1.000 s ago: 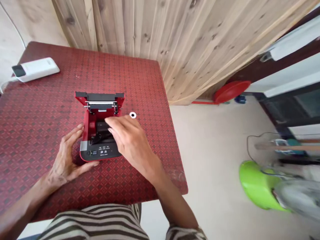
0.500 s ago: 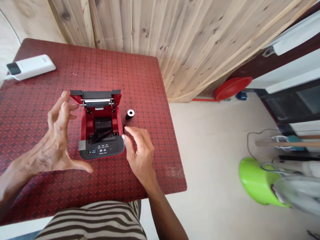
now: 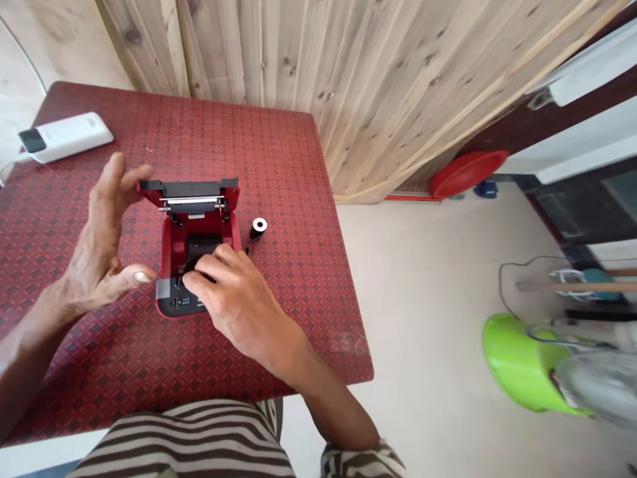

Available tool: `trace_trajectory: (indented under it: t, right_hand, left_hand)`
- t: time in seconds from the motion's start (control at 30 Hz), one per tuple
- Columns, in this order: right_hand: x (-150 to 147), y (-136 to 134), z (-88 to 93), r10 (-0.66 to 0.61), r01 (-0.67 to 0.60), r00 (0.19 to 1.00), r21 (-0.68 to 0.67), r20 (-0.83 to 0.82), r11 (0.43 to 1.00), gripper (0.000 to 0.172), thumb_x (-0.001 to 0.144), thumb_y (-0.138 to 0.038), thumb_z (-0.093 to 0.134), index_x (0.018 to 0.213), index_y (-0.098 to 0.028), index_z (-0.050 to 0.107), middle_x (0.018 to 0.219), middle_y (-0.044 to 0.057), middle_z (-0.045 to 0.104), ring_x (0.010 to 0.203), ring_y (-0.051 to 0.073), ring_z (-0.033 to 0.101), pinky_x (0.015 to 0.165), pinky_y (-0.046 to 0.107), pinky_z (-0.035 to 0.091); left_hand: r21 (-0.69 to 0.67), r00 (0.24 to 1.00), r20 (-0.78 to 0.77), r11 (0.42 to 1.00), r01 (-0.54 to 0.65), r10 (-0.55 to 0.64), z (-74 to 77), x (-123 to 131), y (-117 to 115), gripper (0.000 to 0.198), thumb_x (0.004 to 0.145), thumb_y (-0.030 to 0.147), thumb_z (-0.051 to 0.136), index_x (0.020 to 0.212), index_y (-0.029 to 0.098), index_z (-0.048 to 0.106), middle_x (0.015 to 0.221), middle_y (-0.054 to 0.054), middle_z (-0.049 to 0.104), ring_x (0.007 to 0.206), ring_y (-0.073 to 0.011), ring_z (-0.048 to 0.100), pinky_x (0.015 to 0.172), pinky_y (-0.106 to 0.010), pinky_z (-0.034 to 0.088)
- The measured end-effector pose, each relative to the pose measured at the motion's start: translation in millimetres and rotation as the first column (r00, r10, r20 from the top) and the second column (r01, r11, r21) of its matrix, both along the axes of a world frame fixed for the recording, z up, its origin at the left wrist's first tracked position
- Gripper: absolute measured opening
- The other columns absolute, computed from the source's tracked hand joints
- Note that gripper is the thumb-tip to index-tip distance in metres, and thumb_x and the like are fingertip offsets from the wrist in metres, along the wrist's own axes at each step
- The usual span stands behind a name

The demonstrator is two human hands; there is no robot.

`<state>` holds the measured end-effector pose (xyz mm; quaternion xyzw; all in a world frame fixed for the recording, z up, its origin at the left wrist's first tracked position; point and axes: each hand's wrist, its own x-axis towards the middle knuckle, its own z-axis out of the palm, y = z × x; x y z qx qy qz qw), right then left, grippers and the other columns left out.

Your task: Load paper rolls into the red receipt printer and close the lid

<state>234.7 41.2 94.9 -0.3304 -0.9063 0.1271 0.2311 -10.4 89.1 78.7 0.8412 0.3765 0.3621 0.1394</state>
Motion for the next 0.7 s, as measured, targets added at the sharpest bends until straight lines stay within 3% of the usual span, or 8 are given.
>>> trace_trajectory:
  t: [0.1, 0.27, 0.47, 0.7]
  right_hand:
    - [0, -9, -11.0, -0.061, 0.067, 0.995, 0.072, -0.081, 0.995, 0.020, 0.104, -0.011, 0.055, 0.105, -0.015, 0.075, 0.100, 0.006, 0.076, 0.089, 0.020, 0.057, 0.084, 0.035, 0.054]
    - [-2, -18, -25.6, -0.141, 0.182, 0.965, 0.183, -0.220, 0.966, 0.015, 0.101, -0.011, 0.062, 0.108, -0.015, 0.075, 0.106, 0.007, 0.078, 0.090, 0.019, 0.060, 0.082, 0.035, 0.055]
    - [-3, -21, -31.9, -0.188, 0.239, 0.951, 0.200, -0.245, 0.950, 0.020, 0.102, -0.013, 0.060, 0.109, -0.021, 0.076, 0.100, 0.005, 0.077, 0.086, 0.018, 0.063, 0.079, 0.033, 0.057]
    - [-4, -21, -30.5, -0.181, 0.222, 0.955, 0.159, -0.235, 0.962, 0.017, 0.101, -0.015, 0.063, 0.112, -0.022, 0.075, 0.096, 0.005, 0.076, 0.084, 0.018, 0.065, 0.079, 0.034, 0.058]
  left_hand:
    - [-0.048, 0.997, 0.075, 0.999, 0.008, -0.004, -2.3, 2, -1, 0.123, 0.080, 0.086, 0.061, 0.167, 0.020, 0.004, 0.160, -0.022, 0.039, 0.143, -0.0371, 0.049, 0.116, -0.061, 0.046]
    - [0.120, 0.989, -0.141, 0.992, -0.032, 0.049, -2.2, 2, -26, 0.138, 0.065, 0.092, 0.069, 0.166, 0.014, 0.017, 0.147, -0.022, 0.053, 0.129, -0.0375, 0.056, 0.109, -0.059, 0.052]
    - [0.167, 0.961, -0.276, 0.986, 0.010, 0.037, -16.1, 7, -58, 0.110, 0.077, 0.079, 0.072, 0.161, 0.017, 0.035, 0.138, -0.021, 0.055, 0.128, -0.0390, 0.058, 0.104, -0.055, 0.055]
    - [0.195, 0.962, -0.265, 0.981, -0.014, 0.066, -30.8, 9, -64, 0.088, 0.087, 0.051, 0.078, 0.160, 0.022, 0.038, 0.136, -0.018, 0.058, 0.133, -0.0374, 0.058, 0.107, -0.051, 0.053]
